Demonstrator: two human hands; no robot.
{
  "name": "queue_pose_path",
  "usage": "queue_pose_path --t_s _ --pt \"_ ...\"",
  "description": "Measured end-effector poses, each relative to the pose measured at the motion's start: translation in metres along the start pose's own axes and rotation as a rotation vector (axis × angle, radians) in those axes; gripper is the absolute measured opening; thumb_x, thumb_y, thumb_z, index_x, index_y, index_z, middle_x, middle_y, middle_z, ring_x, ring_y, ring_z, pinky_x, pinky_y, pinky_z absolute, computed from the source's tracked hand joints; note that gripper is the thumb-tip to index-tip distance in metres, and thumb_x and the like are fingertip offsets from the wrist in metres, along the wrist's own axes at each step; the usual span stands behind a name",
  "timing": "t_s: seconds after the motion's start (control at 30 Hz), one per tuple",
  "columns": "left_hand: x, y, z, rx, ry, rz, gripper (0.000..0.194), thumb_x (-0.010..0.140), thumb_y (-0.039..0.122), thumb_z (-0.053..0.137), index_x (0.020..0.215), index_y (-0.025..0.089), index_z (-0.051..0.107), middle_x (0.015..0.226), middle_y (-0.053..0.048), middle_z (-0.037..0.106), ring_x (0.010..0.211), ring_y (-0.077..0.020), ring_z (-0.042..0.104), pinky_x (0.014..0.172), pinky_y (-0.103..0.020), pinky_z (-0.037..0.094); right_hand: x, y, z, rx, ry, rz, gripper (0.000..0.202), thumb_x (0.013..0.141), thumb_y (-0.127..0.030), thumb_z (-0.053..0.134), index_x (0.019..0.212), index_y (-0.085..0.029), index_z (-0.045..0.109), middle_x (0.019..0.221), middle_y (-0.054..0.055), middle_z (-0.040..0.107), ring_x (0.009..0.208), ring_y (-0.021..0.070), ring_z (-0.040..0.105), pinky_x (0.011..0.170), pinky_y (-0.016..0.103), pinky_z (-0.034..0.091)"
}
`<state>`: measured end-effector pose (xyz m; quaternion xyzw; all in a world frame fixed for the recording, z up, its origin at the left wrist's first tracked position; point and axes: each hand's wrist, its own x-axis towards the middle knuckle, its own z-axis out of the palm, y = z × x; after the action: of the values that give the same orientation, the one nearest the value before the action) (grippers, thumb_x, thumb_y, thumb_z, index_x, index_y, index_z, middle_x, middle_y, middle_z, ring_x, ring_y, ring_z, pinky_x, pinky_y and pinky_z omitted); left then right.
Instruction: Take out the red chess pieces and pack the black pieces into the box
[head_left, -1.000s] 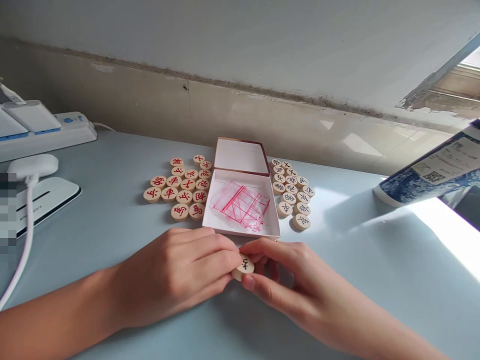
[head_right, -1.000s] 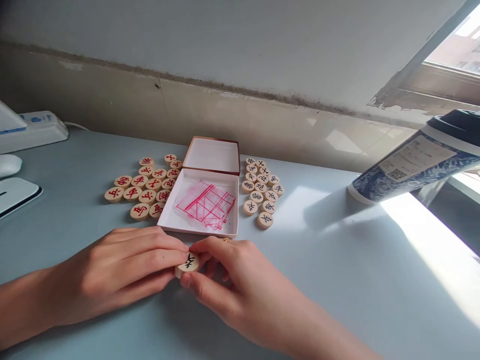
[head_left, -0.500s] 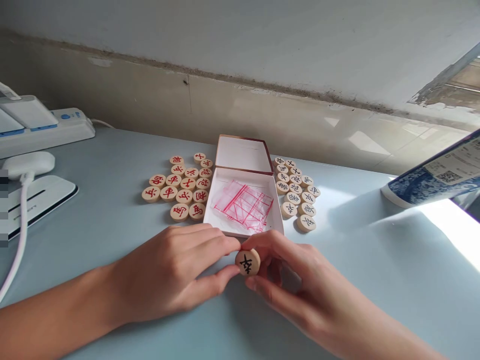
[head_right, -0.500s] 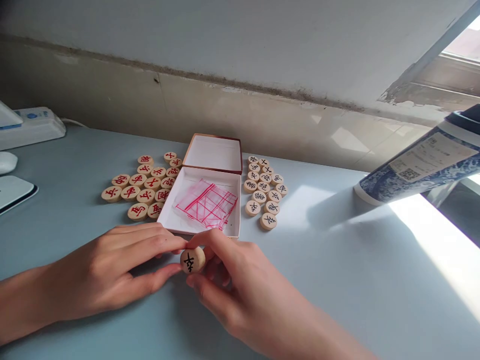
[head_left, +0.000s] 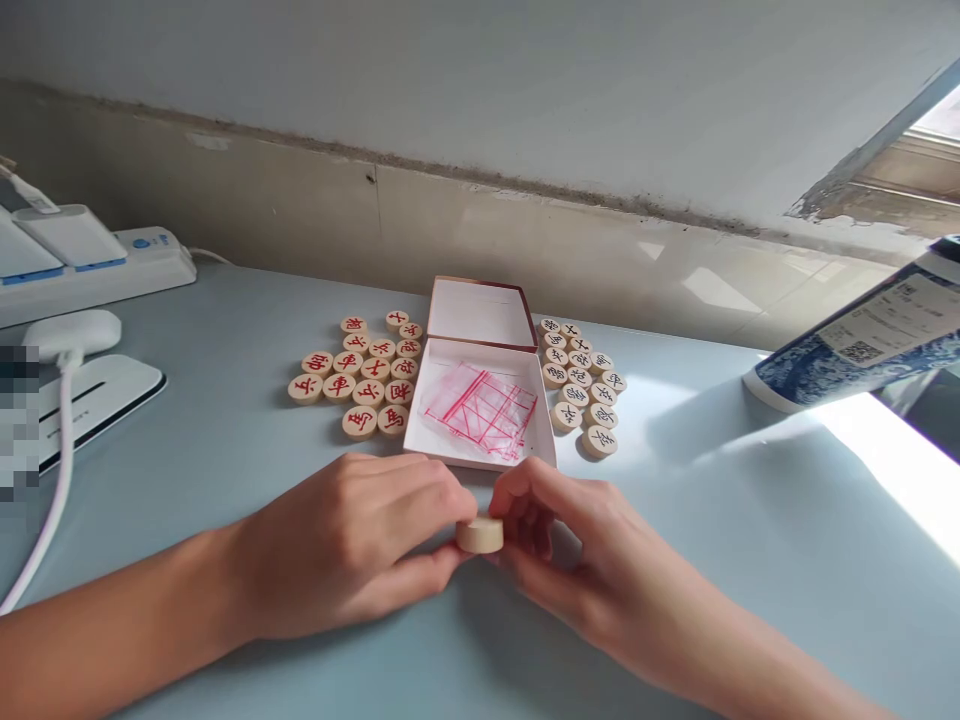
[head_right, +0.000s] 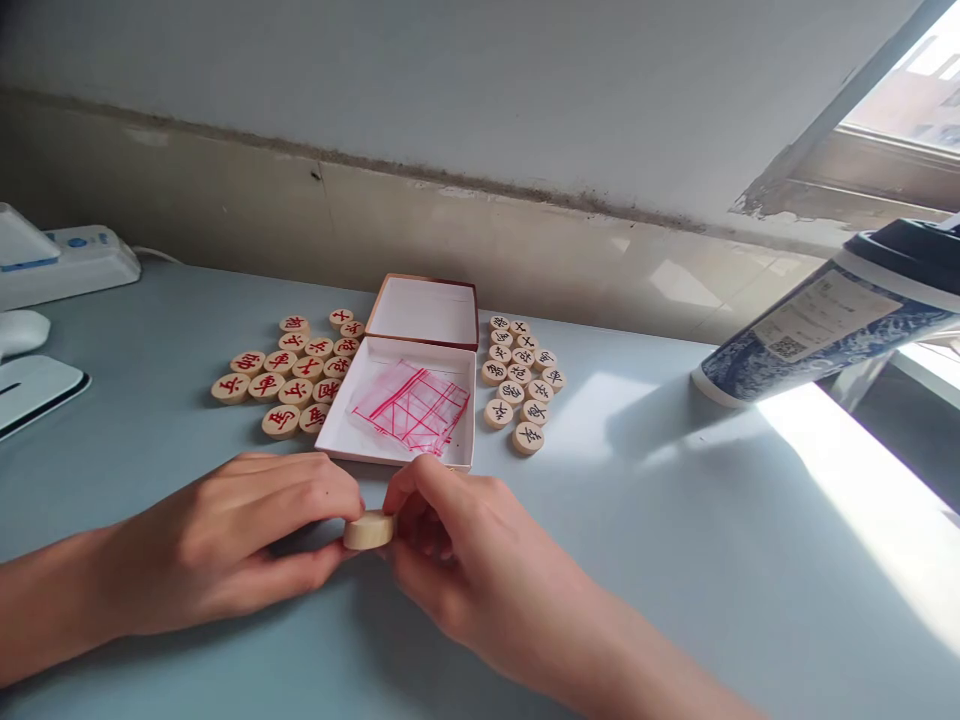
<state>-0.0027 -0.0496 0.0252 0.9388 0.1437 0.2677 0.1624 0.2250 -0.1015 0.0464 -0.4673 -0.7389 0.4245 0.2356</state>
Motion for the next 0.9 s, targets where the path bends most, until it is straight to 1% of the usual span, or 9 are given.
queue_pose_path --t_s 0.13,0.23,0.33,0.43,0.5,0.57,0.67,0.8,0.9 --pt "0.0005 -0.0021 -0.0013 0.046 0.029 0.048 0.01 0.101 0.009 0.048 0.101 0.015 0.056 0.092 -0.003 0.067 0.08 -0.0138 0.065 0.073 -0.023 0.05 -0.0004 -0.0048 -0.0048 0.065 -0.041 0.024 0.008 0.093 -0.018 0.061 0.092 -0.021 0.054 0.076 -0.005 0.06 0.067 0.0083 0.054 0.06 0.02 0.044" --pt "0.0007 -0.0017 -0.0021 0.096 0.036 0.06 0.012 0.101 0.009 0.048 0.099 0.016 0.058 0.093 -0.004 0.067 0.081 -0.0138 0.067 0.072 -0.023 0.049 0.0006 -0.0062 -0.0074 0.13 -0.066 0.059 0.013 0.096 -0.03 0.062 0.092 -0.02 0.055 0.081 -0.002 0.062 0.071 0.0103 0.056 0.061 0.022 0.046" --pt "0.0012 -0.0006 -0.0024 0.141 0.046 0.069 0.015 0.1 0.006 0.047 0.099 0.016 0.059 0.094 -0.004 0.068 0.08 -0.0136 0.069 0.07 -0.023 0.05 0.0009 -0.0052 -0.0072 0.138 -0.067 0.083 0.017 0.101 -0.035 0.055 0.091 -0.021 0.054 0.077 -0.003 0.06 0.066 0.0101 0.053 0.057 0.023 0.042" --pt "0.0023 0.0002 -0.0016 0.177 0.062 0.083 0.018 0.098 0.004 0.047 0.098 0.016 0.06 0.094 -0.003 0.069 0.077 -0.0125 0.068 0.066 -0.022 0.049 0.0 -0.0035 -0.0054 0.13 -0.077 0.077 0.013 0.101 -0.031 0.055 0.094 -0.021 0.054 0.074 -0.004 0.059 0.064 0.0096 0.051 0.057 0.023 0.042" --pt "0.0031 0.0007 -0.0006 0.182 0.068 0.086 0.018 0.098 0.004 0.047 0.099 0.016 0.061 0.095 -0.003 0.069 0.076 -0.0125 0.068 0.066 -0.022 0.049 -0.0002 -0.0025 -0.0045 0.144 -0.069 0.058 0.007 0.1 -0.027 0.055 0.097 -0.021 0.053 0.078 -0.004 0.06 0.066 0.0094 0.053 0.059 0.023 0.044" --pt "0.0033 0.0011 0.0002 0.158 0.069 0.075 0.014 0.098 0.007 0.05 0.101 0.016 0.061 0.097 -0.004 0.069 0.079 -0.0131 0.068 0.068 -0.023 0.049 0.0003 -0.0018 -0.004 0.157 -0.048 0.04 0.004 0.099 -0.024 0.055 0.101 -0.021 0.053 0.083 -0.004 0.062 0.069 0.0093 0.054 0.061 0.023 0.045" --pt "0.0027 0.001 0.0009 0.082 0.06 0.039 0.01 0.099 0.011 0.054 0.106 0.015 0.06 0.098 -0.004 0.069 0.084 -0.0144 0.069 0.073 -0.024 0.05 0.0014 -0.001 -0.0044 0.12 -0.024 0.039 0.006 0.098 -0.022 0.058 0.103 -0.021 0.058 0.083 -0.003 0.064 0.069 0.0093 0.055 0.061 0.022 0.045" --pt "0.0017 -0.0007 0.0012 0.037 0.027 -0.013 0.01 0.102 0.015 0.055 0.11 0.014 0.058 0.096 -0.004 0.07 0.085 -0.016 0.069 0.076 -0.026 0.051 0.0012 0.0003 -0.0049 0.037 0.017 0.015 0.007 0.095 -0.016 0.06 0.099 -0.02 0.064 0.085 -0.003 0.067 0.068 0.0078 0.058 0.062 0.02 0.047" --pt "0.002 -0.0009 0.0009 0.035 -0.004 -0.029 0.007 0.102 0.015 0.053 0.103 0.016 0.059 0.089 -0.002 0.068 0.078 -0.0152 0.067 0.072 -0.026 0.05 -0.0004 0.0008 -0.0041 -0.002 0.053 -0.022 0.011 0.09 -0.011 0.062 0.094 -0.021 0.063 0.084 -0.004 0.068 0.068 0.0073 0.059 0.063 0.018 0.049"
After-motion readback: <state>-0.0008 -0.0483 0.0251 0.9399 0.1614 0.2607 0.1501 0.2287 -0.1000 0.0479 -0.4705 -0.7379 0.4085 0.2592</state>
